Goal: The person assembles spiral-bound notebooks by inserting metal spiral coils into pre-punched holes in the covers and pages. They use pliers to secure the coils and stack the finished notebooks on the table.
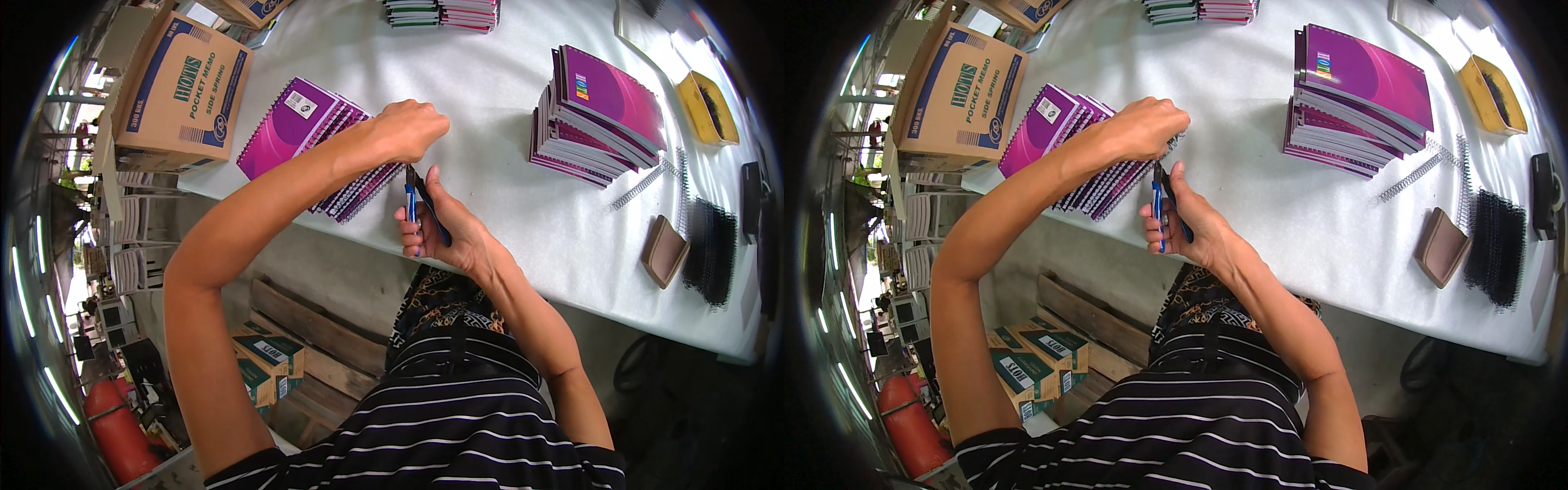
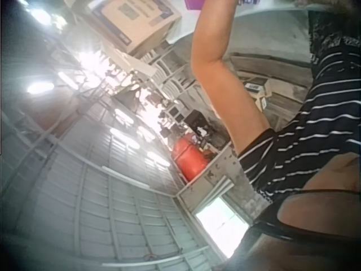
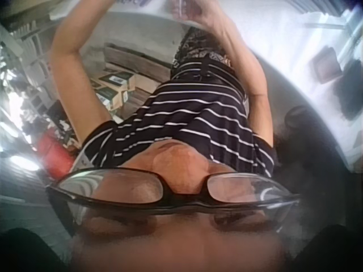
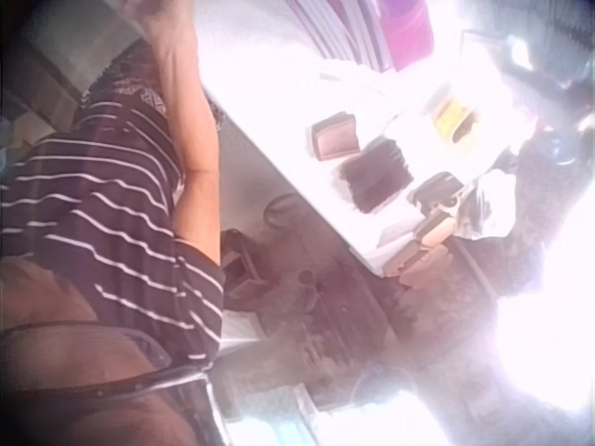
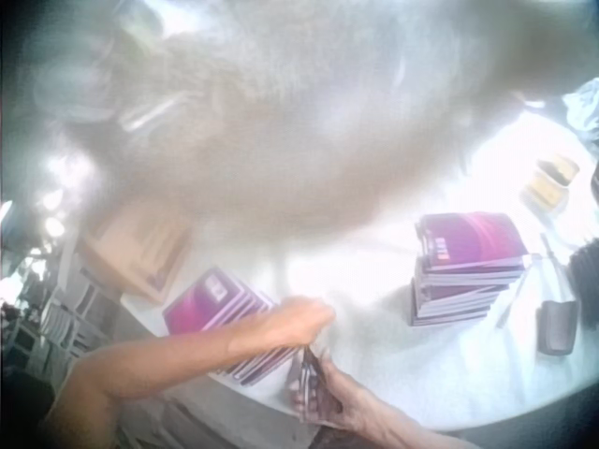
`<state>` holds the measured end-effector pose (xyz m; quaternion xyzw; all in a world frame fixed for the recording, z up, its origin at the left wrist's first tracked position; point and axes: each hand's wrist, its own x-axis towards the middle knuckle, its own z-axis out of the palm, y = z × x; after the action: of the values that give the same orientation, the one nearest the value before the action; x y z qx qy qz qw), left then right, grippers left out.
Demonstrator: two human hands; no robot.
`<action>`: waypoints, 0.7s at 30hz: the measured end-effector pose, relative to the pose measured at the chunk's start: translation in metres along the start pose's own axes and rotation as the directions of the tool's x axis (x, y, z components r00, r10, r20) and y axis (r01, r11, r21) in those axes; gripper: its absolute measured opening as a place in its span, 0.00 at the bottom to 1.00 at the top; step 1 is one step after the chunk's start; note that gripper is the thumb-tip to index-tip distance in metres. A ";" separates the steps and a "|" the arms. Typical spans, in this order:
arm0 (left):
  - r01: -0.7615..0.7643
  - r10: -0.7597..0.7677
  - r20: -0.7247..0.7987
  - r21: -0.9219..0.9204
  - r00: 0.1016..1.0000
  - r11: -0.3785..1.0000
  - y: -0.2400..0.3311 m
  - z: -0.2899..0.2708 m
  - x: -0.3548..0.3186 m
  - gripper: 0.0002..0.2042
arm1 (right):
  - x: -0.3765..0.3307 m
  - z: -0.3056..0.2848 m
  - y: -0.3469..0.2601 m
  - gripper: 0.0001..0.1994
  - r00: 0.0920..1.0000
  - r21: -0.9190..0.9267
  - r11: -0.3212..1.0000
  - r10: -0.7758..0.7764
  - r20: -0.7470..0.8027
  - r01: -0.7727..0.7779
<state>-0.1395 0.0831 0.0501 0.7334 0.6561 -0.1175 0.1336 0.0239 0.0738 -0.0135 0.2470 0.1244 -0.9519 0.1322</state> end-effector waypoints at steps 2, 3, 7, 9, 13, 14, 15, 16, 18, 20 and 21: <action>0.005 -0.004 0.016 -0.012 1.000 1.000 -0.001 -0.001 0.002 0.08 | 0.000 0.011 0.001 0.40 0.991 -0.019 1.000 -0.018 -0.135 0.016; 0.008 -0.008 0.027 -0.009 1.000 1.000 -0.001 -0.002 0.003 0.08 | 0.002 0.009 0.000 0.40 0.993 -0.002 1.000 -0.004 -0.118 0.004; 0.022 -0.021 0.056 -0.027 0.998 0.999 -0.002 -0.001 0.003 0.08 | 0.008 0.011 -0.006 0.40 0.994 0.053 0.998 0.031 -0.105 -0.026; 0.015 -0.014 0.036 -0.022 0.999 1.000 -0.002 0.002 0.003 0.08 | 0.012 0.006 -0.008 0.39 0.999 0.111 0.993 0.041 -0.032 -0.037; -0.001 0.000 -0.020 -0.009 1.000 1.000 0.007 0.001 0.000 0.10 | 0.009 -0.006 -0.009 0.36 1.000 0.161 0.987 0.025 0.016 -0.027; 0.005 -0.005 -0.006 0.000 1.000 1.000 0.010 0.002 -0.001 0.11 | 0.003 -0.002 -0.009 0.35 0.999 0.141 0.990 0.019 -0.049 -0.011; 0.013 -0.013 0.004 0.011 1.000 1.000 0.011 0.003 -0.001 0.12 | -0.007 0.001 -0.009 0.35 0.995 0.017 1.000 -0.012 -0.101 0.014; 0.024 -0.024 0.016 0.014 1.000 1.000 0.012 0.008 -0.002 0.14 | -0.022 0.001 -0.008 0.35 0.988 -0.107 0.994 -0.042 -0.152 0.026; 0.015 -0.017 -0.034 -0.041 0.999 0.999 0.019 0.017 -0.005 0.17 | -0.056 -0.001 -0.008 0.35 0.933 -0.434 0.899 -0.203 -0.296 0.059; 0.023 -0.029 -0.062 -0.089 0.998 0.996 0.034 0.022 -0.004 0.22 | -0.087 -0.019 -0.013 0.35 0.813 -0.738 0.670 -0.474 -0.338 0.084; -0.006 -0.013 -0.130 -0.145 0.991 0.989 0.043 0.026 -0.005 0.22 | -0.103 -0.030 -0.016 0.35 0.749 -0.839 0.534 -0.598 -0.286 0.106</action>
<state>-0.0969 0.0649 0.0294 0.7266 0.6717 -0.0215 0.1430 0.1188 0.1176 0.0154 0.3911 0.6054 -0.6929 -0.0208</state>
